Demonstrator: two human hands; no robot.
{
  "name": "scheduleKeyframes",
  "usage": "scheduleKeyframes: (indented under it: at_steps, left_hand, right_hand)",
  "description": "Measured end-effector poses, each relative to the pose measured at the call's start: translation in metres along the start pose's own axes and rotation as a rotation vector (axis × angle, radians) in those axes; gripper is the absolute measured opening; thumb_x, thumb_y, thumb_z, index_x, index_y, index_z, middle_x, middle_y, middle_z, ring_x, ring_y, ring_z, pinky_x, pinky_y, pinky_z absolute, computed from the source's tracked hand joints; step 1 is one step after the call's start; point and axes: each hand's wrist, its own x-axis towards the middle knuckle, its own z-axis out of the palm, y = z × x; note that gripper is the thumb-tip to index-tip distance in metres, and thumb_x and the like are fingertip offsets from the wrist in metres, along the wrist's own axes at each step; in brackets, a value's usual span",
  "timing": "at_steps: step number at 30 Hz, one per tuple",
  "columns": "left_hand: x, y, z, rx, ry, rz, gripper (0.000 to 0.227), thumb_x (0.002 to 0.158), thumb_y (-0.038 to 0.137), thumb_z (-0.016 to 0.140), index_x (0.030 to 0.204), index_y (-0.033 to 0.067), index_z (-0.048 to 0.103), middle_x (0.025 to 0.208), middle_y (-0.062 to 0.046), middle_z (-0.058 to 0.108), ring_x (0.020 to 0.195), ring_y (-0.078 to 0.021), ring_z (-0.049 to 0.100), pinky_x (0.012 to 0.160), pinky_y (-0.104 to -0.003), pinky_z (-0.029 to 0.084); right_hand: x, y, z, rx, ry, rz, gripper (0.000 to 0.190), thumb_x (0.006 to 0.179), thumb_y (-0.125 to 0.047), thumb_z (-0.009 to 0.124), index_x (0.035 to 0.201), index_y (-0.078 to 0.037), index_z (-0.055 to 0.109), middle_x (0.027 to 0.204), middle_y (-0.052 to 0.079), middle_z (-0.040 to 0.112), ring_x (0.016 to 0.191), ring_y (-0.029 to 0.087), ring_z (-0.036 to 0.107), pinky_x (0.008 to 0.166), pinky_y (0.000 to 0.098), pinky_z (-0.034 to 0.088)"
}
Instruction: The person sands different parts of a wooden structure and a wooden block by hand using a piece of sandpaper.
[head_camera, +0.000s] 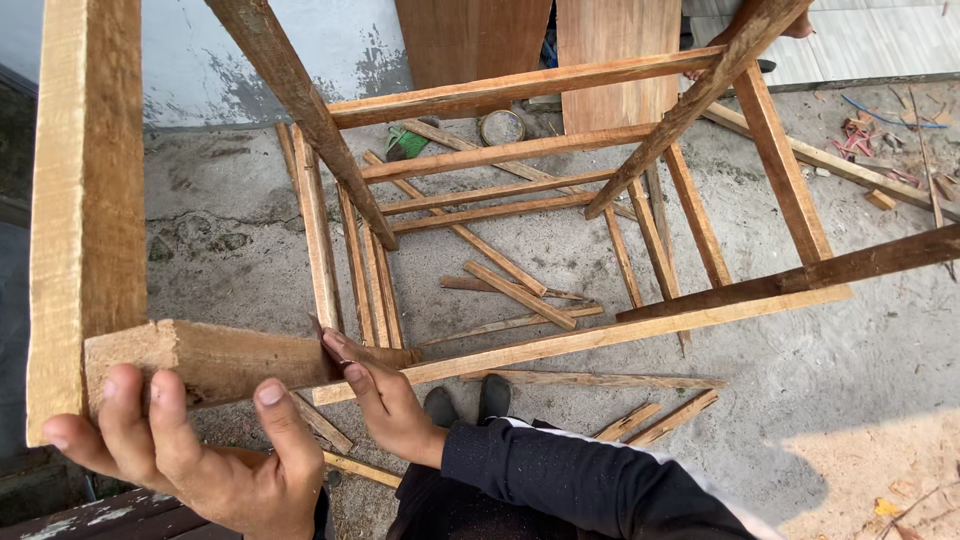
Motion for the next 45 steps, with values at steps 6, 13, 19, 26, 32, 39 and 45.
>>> scheduleKeyframes:
  at_steps: [6, 13, 19, 26, 32, 39, 45]
  left_hand:
    - [-0.019, -0.033, 0.001, 0.112, -0.072, 0.076, 0.068, 0.107, 0.027, 0.066, 0.162, 0.0094, 0.031, 0.170, -0.013, 0.024, 0.157, -0.0303, -0.012, 0.129, -0.063, -0.001]
    - [-0.036, -0.075, -0.008, 0.248, -0.171, 0.220, 0.082, 0.105, 0.038, 0.066, 0.168, 0.0083, 0.023, 0.175, -0.019, 0.020, 0.162, -0.0364, -0.014, 0.131, -0.064, 0.000]
    - [-0.028, -0.060, 0.000, 0.158, -0.058, 0.236, 0.078, 0.107, 0.036, 0.068, 0.167, 0.0090, 0.026, 0.174, -0.015, 0.018, 0.159, -0.0336, -0.011, 0.130, -0.063, 0.003]
    - [-0.014, -0.027, 0.003, -0.013, 0.042, 0.092, 0.073, 0.101, 0.026, 0.078, 0.160, 0.0190, 0.036, 0.171, -0.001, 0.023, 0.163, -0.0298, -0.006, 0.132, -0.058, -0.001]
    - [-0.016, -0.021, -0.001, -0.056, 0.015, 0.082, 0.081, 0.108, 0.026, 0.079, 0.168, 0.0229, 0.024, 0.179, 0.000, 0.007, 0.160, -0.0262, -0.013, 0.129, -0.054, -0.005]
    - [-0.035, -0.014, 0.016, -0.229, 0.021, 0.172, 0.074, 0.105, 0.011, 0.076, 0.163, 0.0211, 0.032, 0.177, -0.004, -0.001, 0.166, -0.0264, -0.012, 0.134, -0.048, -0.001]
    - [-0.056, -0.016, 0.037, -0.366, 0.077, 0.205, 0.036, 0.094, 0.011, 0.076, 0.126, 0.0196, 0.061, 0.157, -0.005, 0.031, 0.150, -0.0248, 0.029, 0.127, -0.046, 0.023]
  right_hand:
    - [0.004, -0.035, 0.024, 0.157, 0.075, -0.062, 0.055, 0.117, -0.036, 0.026, 0.156, 0.000, 0.041, 0.164, 0.021, 0.041, 0.158, 0.034, 0.034, 0.132, 0.0428, 0.029]
    - [0.005, 0.039, 0.006, -0.099, 0.091, -0.089, 0.050, 0.117, -0.032, 0.033, 0.154, -0.001, 0.043, 0.158, 0.020, 0.050, 0.151, 0.033, 0.045, 0.127, 0.0427, 0.038]
    - [-0.002, 0.025, 0.029, 0.008, 0.174, -0.031, 0.052, 0.116, -0.033, 0.031, 0.156, -0.001, 0.041, 0.161, 0.018, 0.045, 0.154, 0.034, 0.039, 0.128, 0.0425, 0.034]
    - [0.002, 0.069, 0.026, -0.054, 0.176, 0.092, 0.051, 0.115, -0.033, 0.032, 0.156, -0.004, 0.041, 0.159, 0.018, 0.048, 0.150, 0.029, 0.044, 0.123, 0.0402, 0.037]
    - [-0.010, 0.137, 0.007, -0.193, 0.169, 0.258, 0.047, 0.111, -0.036, 0.040, 0.148, -0.008, 0.052, 0.143, 0.017, 0.065, 0.132, 0.025, 0.064, 0.108, 0.0345, 0.049]
    - [-0.002, 0.073, 0.022, -0.050, 0.243, 0.257, 0.051, 0.113, -0.035, 0.036, 0.149, -0.002, 0.051, 0.145, 0.018, 0.062, 0.139, 0.026, 0.056, 0.115, 0.0358, 0.042]
    - [0.009, -0.009, 0.024, -0.091, 0.194, -0.121, 0.053, 0.114, -0.037, 0.046, 0.151, 0.000, 0.049, 0.154, 0.017, 0.053, 0.147, 0.029, 0.047, 0.122, 0.0417, 0.039]
